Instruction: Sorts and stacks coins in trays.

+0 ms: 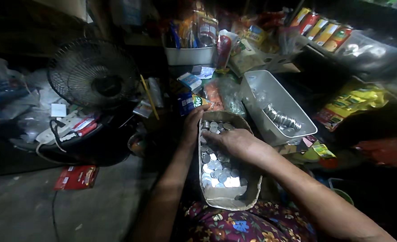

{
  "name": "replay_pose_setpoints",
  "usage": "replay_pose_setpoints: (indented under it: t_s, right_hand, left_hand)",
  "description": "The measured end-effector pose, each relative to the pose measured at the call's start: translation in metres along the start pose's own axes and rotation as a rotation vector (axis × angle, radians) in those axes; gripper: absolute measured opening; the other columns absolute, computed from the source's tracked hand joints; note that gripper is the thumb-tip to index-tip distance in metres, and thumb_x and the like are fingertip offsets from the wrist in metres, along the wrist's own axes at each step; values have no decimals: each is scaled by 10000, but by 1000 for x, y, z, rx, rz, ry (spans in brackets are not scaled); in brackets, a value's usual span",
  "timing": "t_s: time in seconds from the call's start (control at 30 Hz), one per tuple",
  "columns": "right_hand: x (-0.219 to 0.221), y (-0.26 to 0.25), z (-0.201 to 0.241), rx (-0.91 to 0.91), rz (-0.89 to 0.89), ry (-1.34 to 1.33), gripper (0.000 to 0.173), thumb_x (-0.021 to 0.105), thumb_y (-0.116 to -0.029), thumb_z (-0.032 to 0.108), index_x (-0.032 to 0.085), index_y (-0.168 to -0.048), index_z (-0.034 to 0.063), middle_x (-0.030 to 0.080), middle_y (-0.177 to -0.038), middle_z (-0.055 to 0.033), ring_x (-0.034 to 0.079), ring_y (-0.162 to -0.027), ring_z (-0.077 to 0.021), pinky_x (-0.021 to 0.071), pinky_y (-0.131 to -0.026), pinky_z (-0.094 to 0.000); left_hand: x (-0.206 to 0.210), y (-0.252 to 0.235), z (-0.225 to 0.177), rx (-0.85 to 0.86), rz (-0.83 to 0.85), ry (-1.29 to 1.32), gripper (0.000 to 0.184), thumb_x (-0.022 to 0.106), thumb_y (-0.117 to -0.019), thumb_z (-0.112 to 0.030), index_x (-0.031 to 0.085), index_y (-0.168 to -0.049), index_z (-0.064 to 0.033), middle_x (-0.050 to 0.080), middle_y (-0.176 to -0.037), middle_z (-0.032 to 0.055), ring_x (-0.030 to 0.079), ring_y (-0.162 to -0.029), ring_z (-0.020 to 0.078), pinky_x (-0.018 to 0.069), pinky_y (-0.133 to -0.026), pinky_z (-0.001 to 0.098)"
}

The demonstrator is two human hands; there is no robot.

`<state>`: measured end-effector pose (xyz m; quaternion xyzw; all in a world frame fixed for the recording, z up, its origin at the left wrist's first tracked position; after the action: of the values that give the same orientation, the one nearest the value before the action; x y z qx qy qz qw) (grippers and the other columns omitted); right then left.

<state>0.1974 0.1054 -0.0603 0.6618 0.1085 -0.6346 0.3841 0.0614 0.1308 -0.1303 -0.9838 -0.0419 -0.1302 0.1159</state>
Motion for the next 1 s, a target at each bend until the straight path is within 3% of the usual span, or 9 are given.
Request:
replay_pose_setpoints:
  t_s: [0.1,0.17,0.37,0.47,0.57,0.67,0.77,0.93,1.0]
  right_hand:
    - [1,7,4,-15,132,8,581,452,-1081,118,330,-1610,325,672,-1207,-263,625,-1143,-485,459,-966,-646]
    - [6,17,7,-54,118,21,607,479,-1057,64,372,-1594,326,683,-1170,-263,640,-1105,-486,474,-932,-648]
    - [13,36,14,-65,184,55,678,483,-1035,19,339,-1602,363,686,-1170,-249,656,-1064,-482,494,-877,-645]
    - [16,41,12,-100,176,45,637,493,-1023,11,447,-1550,364,689,-1186,-226,663,-1064,-459,500,-866,-633]
    - [13,40,5,-118,27,-23,546,535,-1018,38,528,-1506,282,700,-1136,-229,671,-1037,-459,503,-873,-639]
    - [1,24,-1,-35,-117,-25,538,506,-1050,74,449,-1560,234,712,-1043,-236,684,-974,-457,521,-851,-611]
    - [-8,-2,-5,94,-50,14,583,489,-1074,140,316,-1617,266,703,-1054,-241,671,-1004,-462,509,-866,-613]
    - [-6,-10,-6,127,-11,99,665,493,-1057,110,262,-1628,361,695,-1084,-241,669,-1001,-460,510,-844,-609]
    - [-4,-7,-6,141,11,106,682,489,-1052,101,256,-1625,388,703,-1075,-240,671,-997,-463,509,-842,-616]
  left_hand:
    - [-1,-1,0,1,12,-21,417,325,-1061,-207,571,-1318,10,633,-1228,84,606,-1077,89,503,-946,296]
    - [0,-2,1,-4,6,13,392,334,-1062,-192,579,-1299,1,641,-1196,68,617,-1041,82,517,-916,285]
    - [1,0,2,16,17,71,373,350,-1053,-189,569,-1290,-2,651,-1151,51,626,-1001,55,527,-887,254]
    - [1,0,1,23,18,64,372,355,-1045,-184,576,-1284,-6,643,-1152,43,622,-1009,50,524,-894,247]
    - [0,-1,1,15,13,38,383,350,-1054,-187,581,-1296,-1,639,-1185,57,615,-1029,62,514,-908,257]
    - [0,-1,3,10,6,71,364,358,-1043,-184,584,-1271,-12,648,-1133,36,622,-984,49,525,-871,241]
    - [2,-1,1,11,4,54,361,357,-1045,-164,583,-1274,-2,643,-1138,44,618,-982,53,521,-870,245]
    - [-2,-5,8,32,19,21,370,357,-1058,-173,578,-1290,10,630,-1206,67,605,-1042,62,509,-916,261]
    - [-6,-13,27,77,28,33,390,390,-1068,-216,607,-1312,-3,647,-1276,101,623,-1117,118,517,-960,312]
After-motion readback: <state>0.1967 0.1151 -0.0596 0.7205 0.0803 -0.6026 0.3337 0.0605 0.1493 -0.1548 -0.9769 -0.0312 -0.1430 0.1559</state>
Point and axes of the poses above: each hand's wrist, its own y-axis away from the middle knuckle, its own x-axis out of the palm, z = x × y, the point moved 3 cm from there along -y, towards the middle knuckle
